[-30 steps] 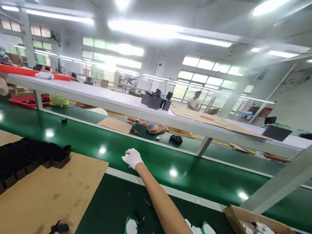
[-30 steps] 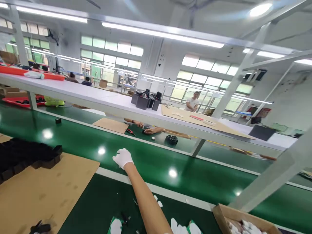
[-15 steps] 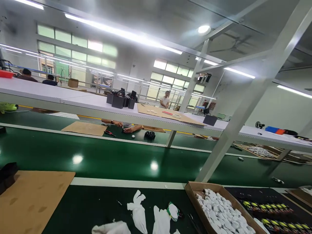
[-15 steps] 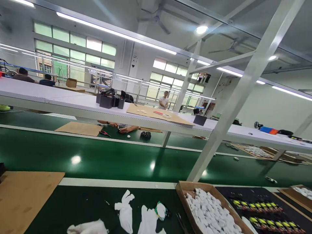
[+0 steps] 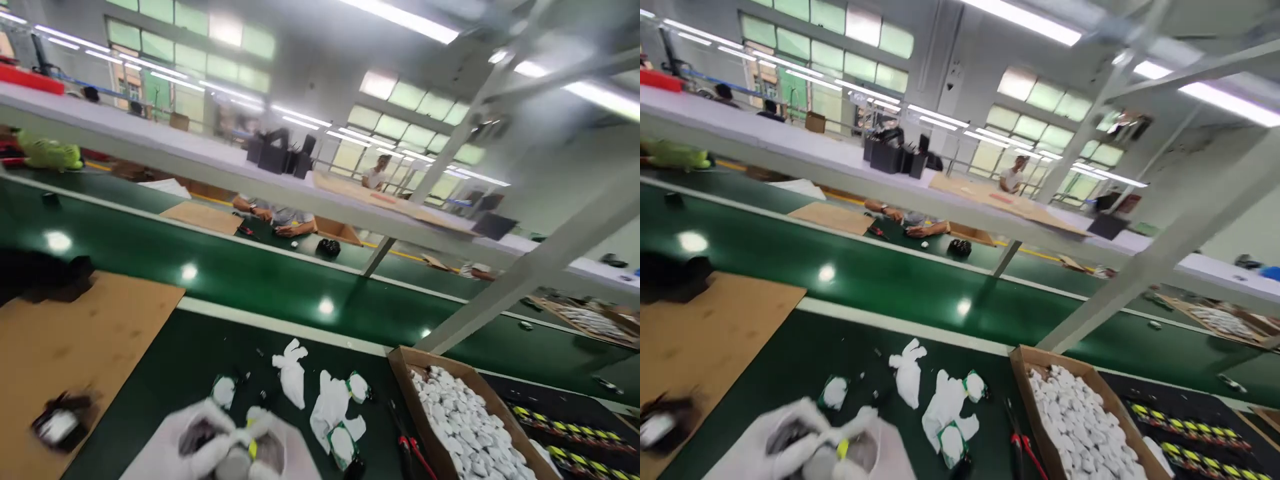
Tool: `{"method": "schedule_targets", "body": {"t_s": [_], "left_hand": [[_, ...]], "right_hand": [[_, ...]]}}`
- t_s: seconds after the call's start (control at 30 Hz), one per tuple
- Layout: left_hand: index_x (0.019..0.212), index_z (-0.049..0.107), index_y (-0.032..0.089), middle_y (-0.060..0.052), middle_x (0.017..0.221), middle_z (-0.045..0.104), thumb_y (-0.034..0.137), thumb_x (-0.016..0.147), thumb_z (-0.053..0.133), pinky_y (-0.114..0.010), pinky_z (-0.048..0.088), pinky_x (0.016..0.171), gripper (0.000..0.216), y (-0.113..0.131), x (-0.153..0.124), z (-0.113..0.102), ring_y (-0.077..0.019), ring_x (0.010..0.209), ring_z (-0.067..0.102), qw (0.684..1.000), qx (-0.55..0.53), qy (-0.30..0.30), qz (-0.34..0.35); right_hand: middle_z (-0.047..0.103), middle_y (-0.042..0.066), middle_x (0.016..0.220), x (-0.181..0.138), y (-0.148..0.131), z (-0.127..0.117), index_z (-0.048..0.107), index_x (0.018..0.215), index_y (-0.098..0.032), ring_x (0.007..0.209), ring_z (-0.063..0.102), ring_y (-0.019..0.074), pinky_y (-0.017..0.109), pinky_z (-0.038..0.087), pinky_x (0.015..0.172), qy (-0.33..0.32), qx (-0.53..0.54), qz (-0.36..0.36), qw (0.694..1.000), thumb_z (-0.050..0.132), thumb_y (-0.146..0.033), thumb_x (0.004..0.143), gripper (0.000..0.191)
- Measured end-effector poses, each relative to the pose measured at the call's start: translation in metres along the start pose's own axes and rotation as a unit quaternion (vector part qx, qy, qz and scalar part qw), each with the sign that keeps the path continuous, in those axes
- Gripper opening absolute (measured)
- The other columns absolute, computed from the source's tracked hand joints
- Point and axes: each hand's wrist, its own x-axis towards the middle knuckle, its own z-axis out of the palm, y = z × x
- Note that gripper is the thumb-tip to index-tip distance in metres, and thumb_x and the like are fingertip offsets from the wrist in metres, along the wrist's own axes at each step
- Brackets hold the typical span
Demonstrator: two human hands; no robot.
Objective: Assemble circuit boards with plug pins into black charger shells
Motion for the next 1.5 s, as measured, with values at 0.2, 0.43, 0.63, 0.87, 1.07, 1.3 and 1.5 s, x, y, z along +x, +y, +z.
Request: {"method": "schedule_targets", "body": {"t_s": [0.2, 0.43, 0.63, 0.87, 1.07, 1.3, 1.5], "left_hand": [[0.116, 0.073, 0.017, -0.008, 0.095, 0.080, 0.076, 0.090, 0.076, -0.038, 0.065, 0.084, 0.064, 0.025, 0.007, -0.038, -0.0237, 0.086, 0.077, 0.994, -0.104, 0.037, 0.001], [0.112, 0.075, 0.018, -0.006, 0.100, 0.083, 0.043, 0.091, 0.085, -0.036, 0.064, 0.090, 0.035, 0.013, 0.004, -0.031, -0.0218, 0.094, 0.078, 0.977, -0.079, 0.194, 0.037], [0.118, 0.073, 0.019, -0.005, 0.100, 0.082, 0.042, 0.094, 0.078, -0.039, 0.061, 0.092, 0.034, 0.008, 0.008, -0.035, -0.0218, 0.094, 0.077, 0.975, -0.023, 0.214, 0.058], [0.156, 0.049, 0.021, -0.013, 0.138, 0.078, 0.022, 0.093, 0.077, -0.052, 0.055, 0.113, 0.069, -0.059, -0.018, -0.057, -0.0269, 0.130, 0.071, 0.939, 0.205, 0.264, 0.081], [0.136, 0.068, 0.022, -0.007, 0.108, 0.079, 0.023, 0.085, 0.088, -0.052, 0.059, 0.103, 0.055, -0.098, -0.045, -0.035, -0.0309, 0.108, 0.075, 0.903, 0.321, 0.283, 0.030], [0.139, 0.068, 0.021, -0.010, 0.117, 0.071, 0.032, 0.060, 0.107, -0.051, 0.062, 0.097, 0.089, -0.088, -0.052, -0.035, -0.0324, 0.107, 0.072, 0.908, 0.356, 0.221, 0.010], [0.128, 0.070, 0.024, -0.007, 0.119, 0.074, 0.028, 0.075, 0.099, -0.042, 0.063, 0.099, 0.061, -0.053, -0.054, -0.052, -0.0252, 0.108, 0.076, 0.931, 0.275, 0.223, 0.089]], "right_hand": [[0.074, 0.004, 0.107, 0.029, 0.008, 0.005, 0.074, 0.113, -0.024, 0.094, 0.074, 0.0200, 0.031, 0.063, 0.080, -0.016, 0.110, 0.068, 0.991, 0.090, -0.064, 0.085, 0.051], [0.077, 0.010, 0.134, 0.037, 0.022, 0.023, 0.075, 0.120, -0.028, 0.116, 0.078, 0.0325, 0.048, 0.069, 0.098, 0.018, 0.123, 0.084, 0.989, 0.091, -0.070, 0.079, 0.062], [0.082, 0.011, 0.125, 0.033, 0.033, 0.021, 0.077, 0.115, -0.029, 0.109, 0.082, 0.0355, 0.049, 0.070, 0.088, 0.010, 0.116, 0.086, 0.989, 0.090, -0.079, 0.072, 0.067], [0.081, 0.016, 0.126, 0.025, 0.038, -0.018, 0.075, 0.128, -0.027, 0.127, 0.076, 0.0407, 0.059, 0.060, 0.109, 0.125, 0.019, -0.037, 0.991, 0.094, -0.068, 0.076, 0.070], [0.080, 0.012, 0.126, 0.004, 0.062, -0.041, 0.077, 0.119, -0.028, 0.121, 0.074, 0.0371, 0.056, 0.058, 0.109, 0.232, -0.058, -0.019, 0.971, 0.100, -0.059, 0.067, 0.065], [0.080, 0.010, 0.117, 0.005, 0.070, -0.025, 0.076, 0.115, -0.028, 0.113, 0.074, 0.0356, 0.057, 0.057, 0.105, 0.223, -0.070, -0.046, 0.971, 0.099, -0.060, 0.067, 0.062], [0.079, 0.011, 0.116, 0.004, 0.064, -0.022, 0.075, 0.119, -0.029, 0.109, 0.075, 0.0366, 0.058, 0.058, 0.103, 0.177, -0.115, -0.121, 0.970, 0.094, -0.057, 0.076, 0.055]]}}
